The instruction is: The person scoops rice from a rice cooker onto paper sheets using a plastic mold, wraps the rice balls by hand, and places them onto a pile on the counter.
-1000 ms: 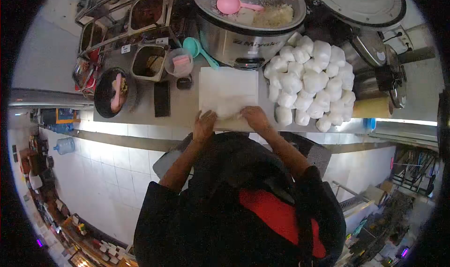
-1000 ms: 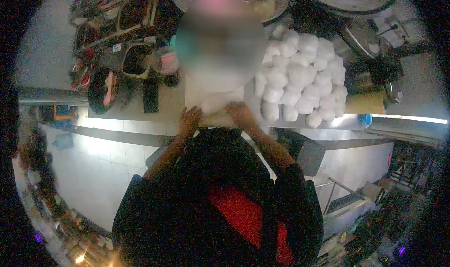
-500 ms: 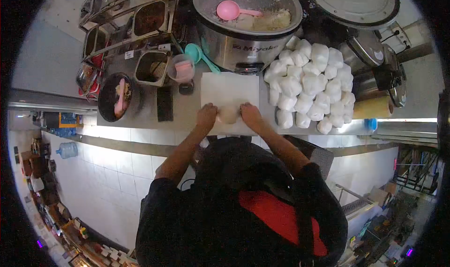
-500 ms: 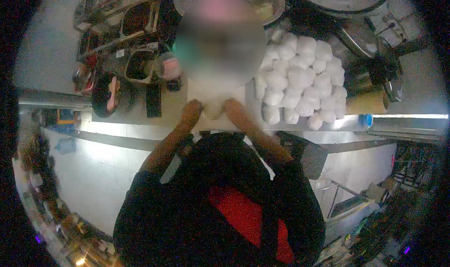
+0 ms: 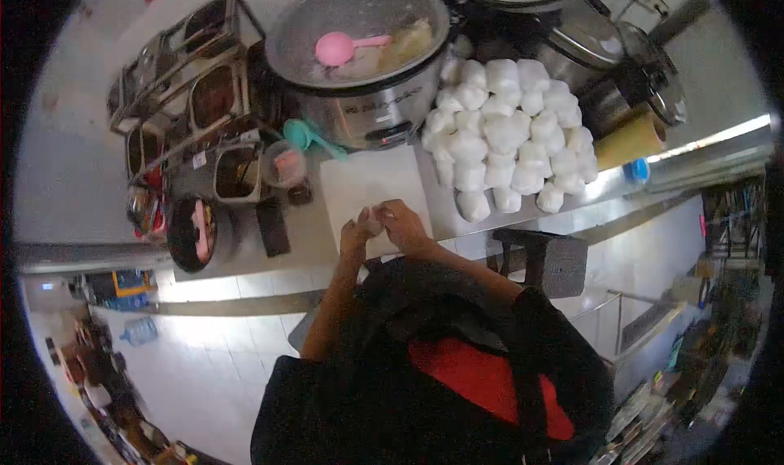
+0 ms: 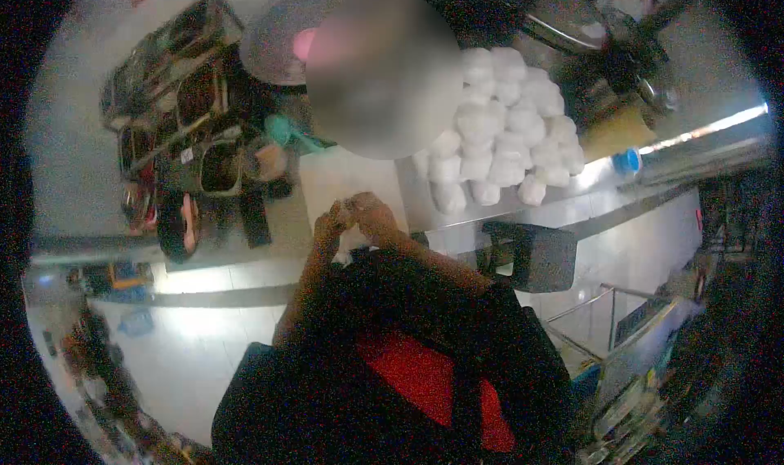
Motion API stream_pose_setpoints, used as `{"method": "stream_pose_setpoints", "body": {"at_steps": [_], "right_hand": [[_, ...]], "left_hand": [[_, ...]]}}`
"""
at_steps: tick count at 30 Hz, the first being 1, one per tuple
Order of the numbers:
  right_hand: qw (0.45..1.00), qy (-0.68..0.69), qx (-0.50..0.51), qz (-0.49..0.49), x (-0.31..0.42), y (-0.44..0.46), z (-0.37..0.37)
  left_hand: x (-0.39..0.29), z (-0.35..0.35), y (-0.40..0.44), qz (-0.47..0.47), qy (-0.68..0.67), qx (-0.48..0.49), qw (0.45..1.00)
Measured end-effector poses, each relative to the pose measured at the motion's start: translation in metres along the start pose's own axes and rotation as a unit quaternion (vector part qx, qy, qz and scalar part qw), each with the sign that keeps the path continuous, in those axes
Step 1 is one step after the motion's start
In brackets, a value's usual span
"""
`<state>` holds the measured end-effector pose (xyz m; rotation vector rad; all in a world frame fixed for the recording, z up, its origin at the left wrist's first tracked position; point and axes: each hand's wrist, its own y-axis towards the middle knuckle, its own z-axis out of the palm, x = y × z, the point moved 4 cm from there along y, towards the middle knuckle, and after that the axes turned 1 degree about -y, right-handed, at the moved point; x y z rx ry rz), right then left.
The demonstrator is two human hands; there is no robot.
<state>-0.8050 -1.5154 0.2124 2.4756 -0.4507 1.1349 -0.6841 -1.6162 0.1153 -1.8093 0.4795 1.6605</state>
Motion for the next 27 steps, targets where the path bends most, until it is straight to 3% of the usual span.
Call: {"method": "stream_pose_setpoints", "body": {"at_steps": [2, 3, 4, 5, 6, 7, 9, 10, 11, 13, 14, 15, 16, 17, 19, 20, 21, 23, 24, 27], "right_hand": [[1.0, 0.002, -0.008, 0.006, 0.014, 0.01, -0.011], [1.0, 0.019, 0.01, 0.007, 0.015, 0.011, -0.019], [0.999, 0.036, 0.029, 0.007, 0.016, 0.01, -0.028], [0.997, 0.053, 0.047, 0.006, 0.015, 0.008, -0.035], [0.985, -0.084, -0.008, -0.148, 0.014, 0.005, -0.04], [0.987, -0.079, -0.008, -0.138, 0.002, 0.0, -0.041], [0.991, -0.066, -0.005, -0.114, -0.001, -0.005, -0.064], [0.996, -0.012, 0.052, -0.075, 0.028, -0.004, -0.102], [0.994, -0.032, 0.012, -0.1, 0.019, -0.009, -0.108], [0.984, -0.078, -0.064, -0.15, -0.001, -0.024, -0.113], [0.977, -0.103, -0.091, -0.16, -0.004, -0.026, -0.121], [0.986, -0.065, -0.111, -0.105, -0.013, -0.025, -0.13], [0.99, -0.021, -0.129, -0.048, -0.021, -0.025, -0.135], [0.989, 0.027, -0.144, 0.008, -0.026, -0.028, -0.138], [0.982, 0.044, -0.176, 0.058, -0.015, -0.027, -0.173], [0.976, 0.06, -0.196, 0.07, -0.004, -0.029, -0.194], [0.971, 0.075, -0.214, 0.082, -0.002, -0.031, -0.209], [0.949, 0.049, -0.3, 0.088, -0.033, -0.036, -0.209], [0.929, 0.001, -0.355, 0.105, -0.038, -0.044, -0.213], [0.871, -0.057, -0.461, 0.159, -0.038, -0.086, -0.22]], "left_hand": [[-0.015, 0.009, 0.0, 0.133, 0.18, 0.016, 0.975], [-0.036, 0.013, -0.002, 0.24, 0.355, 0.038, 0.903], [-0.053, 0.022, -0.007, 0.339, 0.51, 0.055, 0.788], [-0.042, 0.022, 0.0, 0.249, 0.402, 0.073, 0.878], [-0.044, 0.035, 0.005, 0.15, 0.284, 0.092, 0.942], [-0.051, 0.048, -0.001, 0.156, 0.24, 0.1, 0.953], [-0.129, 0.091, -0.024, 0.166, 0.151, 0.118, 0.967], [-0.14, 0.105, -0.03, 0.116, 0.11, 0.127, 0.979], [-0.137, 0.114, -0.028, 0.088, 0.039, 0.139, 0.986], [-0.131, 0.131, -0.025, 0.03, -0.104, 0.152, 0.982], [-0.126, 0.146, -0.019, -0.095, -0.32, 0.169, 0.927], [-0.123, 0.163, -0.014, -0.22, -0.509, 0.174, 0.814], [-0.128, 0.165, -0.001, -0.048, -0.274, 0.178, 0.944], [-0.134, 0.169, 0.008, 0.134, -0.014, 0.164, 0.977], [-0.146, 0.183, 0.027, 0.171, 0.085, 0.17, 0.967], [-0.15, 0.197, 0.045, 0.024, -0.075, 0.198, 0.977], [-0.154, 0.216, 0.056, -0.129, -0.23, 0.215, 0.941], [-0.196, 0.248, 0.063, -0.093, -0.123, 0.265, 0.952], [-0.228, 0.264, 0.058, -0.006, -0.022, 0.225, 0.974], [-0.273, 0.308, 0.087, 0.143, 0.135, 0.19, 0.962]]}}
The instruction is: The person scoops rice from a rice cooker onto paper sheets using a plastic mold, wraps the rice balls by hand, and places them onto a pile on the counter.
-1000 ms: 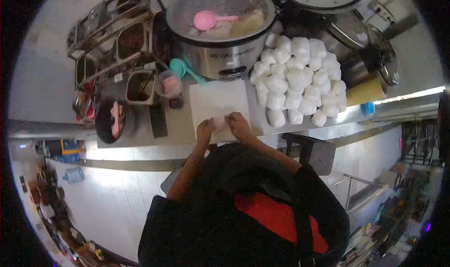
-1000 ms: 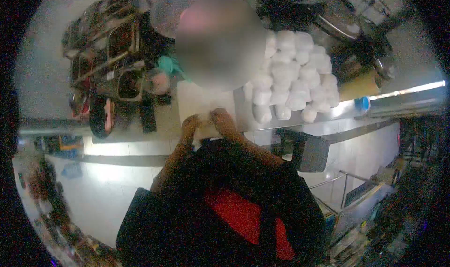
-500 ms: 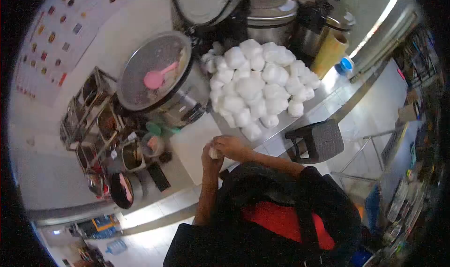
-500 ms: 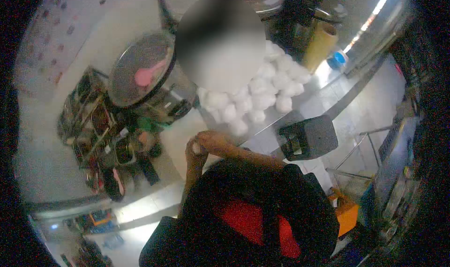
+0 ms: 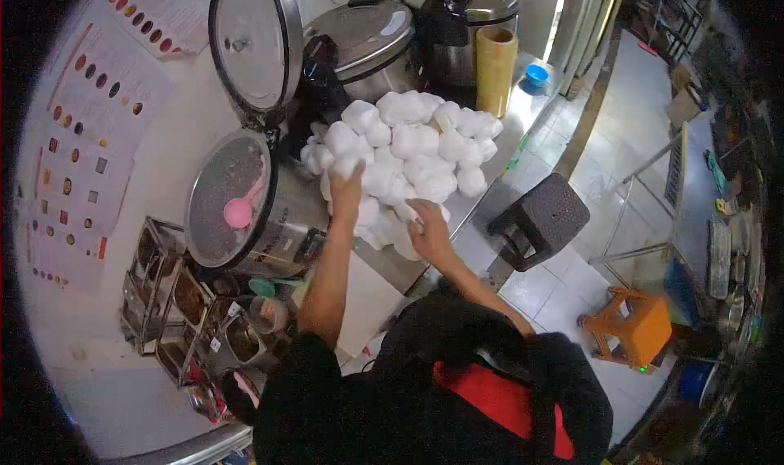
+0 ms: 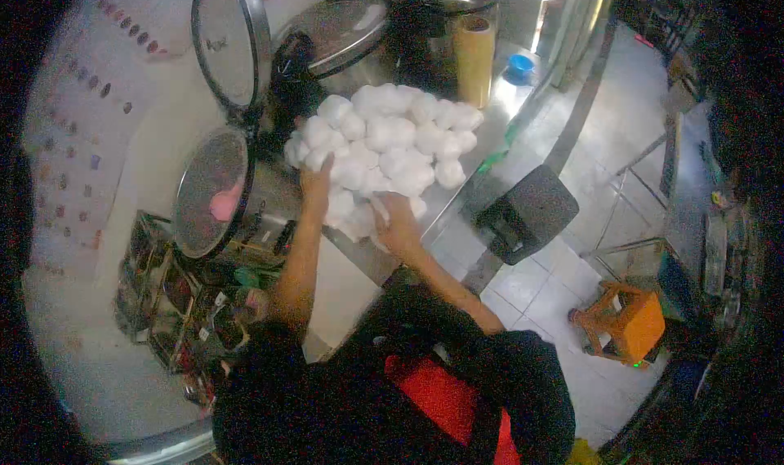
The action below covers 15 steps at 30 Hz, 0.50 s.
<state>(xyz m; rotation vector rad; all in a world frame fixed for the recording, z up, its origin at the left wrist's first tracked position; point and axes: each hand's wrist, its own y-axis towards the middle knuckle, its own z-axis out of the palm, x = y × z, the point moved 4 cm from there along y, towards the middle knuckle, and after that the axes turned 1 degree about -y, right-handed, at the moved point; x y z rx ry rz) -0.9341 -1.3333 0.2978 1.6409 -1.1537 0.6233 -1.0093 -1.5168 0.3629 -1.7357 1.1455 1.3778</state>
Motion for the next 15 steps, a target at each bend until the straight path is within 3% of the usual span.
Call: {"method": "stream_pose_setpoints", "body": {"at_steps": [2, 5, 8, 9, 11, 13, 15], "right_hand": [[0.998, -0.044, -0.026, 0.042, -0.013, -0.025, -0.024], [0.989, -0.141, -0.021, 0.033, -0.053, -0.07, -0.028], [0.987, -0.132, 0.0, 0.088, -0.056, -0.081, -0.031], [0.988, -0.137, 0.009, 0.076, -0.055, -0.078, -0.031], [0.989, -0.14, 0.027, 0.048, -0.049, -0.057, -0.024], [0.993, -0.111, 0.022, 0.037, -0.036, -0.021, -0.014], [0.994, -0.103, 0.027, 0.031, -0.025, 0.002, -0.008]], "left_hand": [[0.037, 0.015, 0.052, 0.036, 0.159, -0.009, 0.987], [0.17, 0.052, 0.115, 0.029, 0.442, 0.073, 0.894], [0.143, 0.064, 0.096, 0.018, 0.342, 0.072, 0.937], [0.172, 0.071, 0.108, 0.036, 0.344, 0.099, 0.933], [0.075, 0.039, 0.049, -0.087, 0.297, 0.002, 0.951], [0.121, 0.049, 0.07, -0.013, 0.349, 0.013, 0.937], [0.101, 0.04, 0.055, -0.028, 0.322, -0.027, 0.946]]}}
